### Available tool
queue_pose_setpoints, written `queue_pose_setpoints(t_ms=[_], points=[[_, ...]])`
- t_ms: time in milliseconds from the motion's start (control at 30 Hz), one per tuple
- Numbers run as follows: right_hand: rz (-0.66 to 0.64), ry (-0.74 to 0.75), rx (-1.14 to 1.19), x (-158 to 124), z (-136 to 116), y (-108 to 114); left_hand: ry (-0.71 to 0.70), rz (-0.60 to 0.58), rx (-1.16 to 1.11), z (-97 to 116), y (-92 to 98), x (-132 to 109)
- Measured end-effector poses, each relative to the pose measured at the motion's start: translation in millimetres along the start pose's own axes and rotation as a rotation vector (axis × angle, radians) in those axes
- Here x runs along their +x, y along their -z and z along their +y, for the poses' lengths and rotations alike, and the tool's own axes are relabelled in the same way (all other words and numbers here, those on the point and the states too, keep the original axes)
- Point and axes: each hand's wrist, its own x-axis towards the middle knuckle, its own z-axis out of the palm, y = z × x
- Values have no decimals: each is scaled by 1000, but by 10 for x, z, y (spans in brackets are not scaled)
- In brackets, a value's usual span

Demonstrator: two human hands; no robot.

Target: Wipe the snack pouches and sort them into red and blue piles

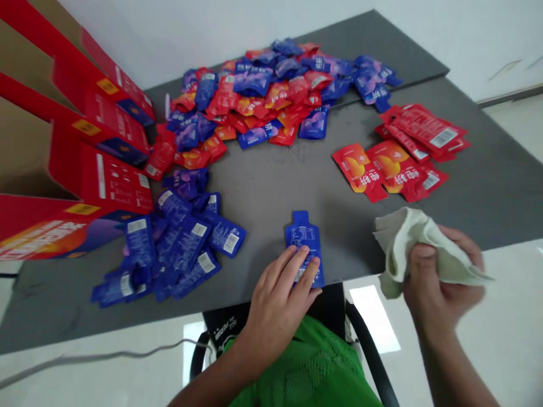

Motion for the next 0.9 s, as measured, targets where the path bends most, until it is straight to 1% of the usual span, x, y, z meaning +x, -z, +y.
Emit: queue_pose_setpoints(t_ms=[100, 167, 300, 467, 533, 567, 633, 700, 767, 833, 900], points=[[-28, -28, -1, -17, 79, 2, 48, -51, 60, 62, -7, 25], [-64, -36, -18, -13, 103, 5, 76, -44, 87, 81, 3, 22], [-144, -36, -54, 22, 134, 27, 77, 11, 93, 87, 35, 2], [-269, -79, -76, 81, 126, 51, 14, 98, 89, 67, 22, 22], [-285, -68, -82, 101, 115, 48, -3, 138, 71, 26, 18, 37], [-288, -58, -81, 109, 110, 44, 10, 160, 58, -4, 23, 46], [-300, -38, -71, 123, 105, 31, 101, 188, 12, -74, 47, 65], [-310, -26, -59, 134, 106, 18, 254, 195, -111, -139, 79, 90], [-321, -20, -53, 142, 113, 7, 435, 194, -359, -181, 95, 115], [-327, -21, -55, 149, 125, -1, 590, 207, -669, -199, 84, 130], [-331, -32, -62, 158, 135, -8, 670, 229, -917, -206, 53, 127]])
